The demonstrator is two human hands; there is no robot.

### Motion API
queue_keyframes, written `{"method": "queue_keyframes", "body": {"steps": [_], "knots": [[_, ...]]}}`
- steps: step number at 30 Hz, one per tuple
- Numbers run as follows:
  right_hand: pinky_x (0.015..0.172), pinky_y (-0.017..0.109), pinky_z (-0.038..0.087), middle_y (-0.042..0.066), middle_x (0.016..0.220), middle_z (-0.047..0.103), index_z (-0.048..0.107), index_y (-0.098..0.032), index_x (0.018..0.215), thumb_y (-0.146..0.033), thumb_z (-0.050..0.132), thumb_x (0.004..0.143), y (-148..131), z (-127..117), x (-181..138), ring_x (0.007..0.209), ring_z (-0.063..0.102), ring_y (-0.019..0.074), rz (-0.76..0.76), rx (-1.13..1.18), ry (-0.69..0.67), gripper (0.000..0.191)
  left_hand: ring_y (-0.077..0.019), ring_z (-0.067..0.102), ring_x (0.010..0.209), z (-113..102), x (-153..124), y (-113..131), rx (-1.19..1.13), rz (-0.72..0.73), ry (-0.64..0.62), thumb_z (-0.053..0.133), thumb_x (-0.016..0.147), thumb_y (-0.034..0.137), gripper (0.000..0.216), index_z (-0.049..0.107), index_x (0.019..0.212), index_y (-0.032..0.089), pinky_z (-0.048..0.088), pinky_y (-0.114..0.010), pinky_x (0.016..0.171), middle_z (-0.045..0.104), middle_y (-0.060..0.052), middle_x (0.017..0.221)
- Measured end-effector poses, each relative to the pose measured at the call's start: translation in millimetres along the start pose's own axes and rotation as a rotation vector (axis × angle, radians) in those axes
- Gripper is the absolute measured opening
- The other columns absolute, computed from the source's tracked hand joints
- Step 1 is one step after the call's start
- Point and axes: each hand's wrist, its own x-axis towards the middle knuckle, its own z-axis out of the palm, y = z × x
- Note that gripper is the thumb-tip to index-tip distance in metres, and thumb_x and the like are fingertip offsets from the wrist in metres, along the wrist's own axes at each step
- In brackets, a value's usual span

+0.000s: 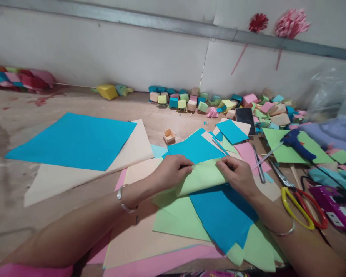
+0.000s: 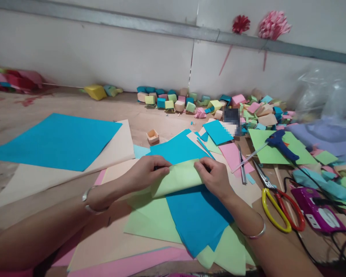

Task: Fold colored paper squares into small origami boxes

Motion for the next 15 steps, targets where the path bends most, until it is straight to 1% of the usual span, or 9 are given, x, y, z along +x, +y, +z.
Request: {"method": "queue_keyframes", "body": {"steps": [3,6,9,11,15], "knots": [[0.052,0.024,0.028,-0.004,0.055,0.042,0.057,-0.017,0.065,-0.041,0.054,0.086,4.8,4.3,2.2,0.053,0.039,0.0102,-0.018,-0.139,0.025,0.032,-0.0184,0.062,0.085,5.0,4.0,-4.3,0.101,0.038,0.025,0.054,0.085,0.019,0.021,0.074,0.092,0.02,0.044,-0.027,0.072,0.072,-0.003,0.092],[0.054,0.025,0.027,-0.003,0.054,0.046,0.058,-0.018,0.065,-0.042,0.052,0.087,8.7,6.3,3.7,0.053,0.043,0.011,-0.044,-0.282,0.022,0.032,-0.0184,0.062,0.085,8.8,6.6,-8.6,0.142,0.053,0.056,0.056,0.086,0.019,0.02,0.073,0.096,0.019,0.044,-0.028,0.073,0.071,-0.004,0.095],[0.053,0.025,0.024,-0.003,0.053,0.047,0.054,-0.019,0.061,-0.043,0.05,0.087,10.8,6.4,4.5,0.053,0.044,0.0116,-0.054,-0.398,0.013,0.035,-0.0182,0.061,0.086,11.7,7.9,-13.7,0.169,0.085,0.094,0.059,0.085,0.018,0.017,0.073,0.094,0.018,0.044,-0.028,0.074,0.07,-0.004,0.092],[0.053,0.025,0.022,-0.003,0.051,0.044,0.05,-0.019,0.058,-0.043,0.049,0.087,11.7,6.0,5.1,0.052,0.043,0.0116,-0.053,-0.452,0.009,0.038,-0.0177,0.06,0.084,13.3,8.4,-16.9,0.18,0.111,0.102,0.059,0.086,0.017,0.016,0.074,0.091,0.019,0.044,-0.027,0.072,0.069,-0.004,0.087],[0.052,0.025,0.021,-0.003,0.048,0.041,0.044,-0.019,0.055,-0.043,0.047,0.087,13.3,5.3,7.5,0.049,0.041,0.0114,-0.053,-0.498,-0.012,0.04,-0.0173,0.058,0.081,15.4,9.1,-19.8,0.224,0.128,0.121,0.056,0.087,0.015,0.019,0.074,0.087,0.018,0.042,-0.027,0.067,0.065,-0.004,0.084]]}}
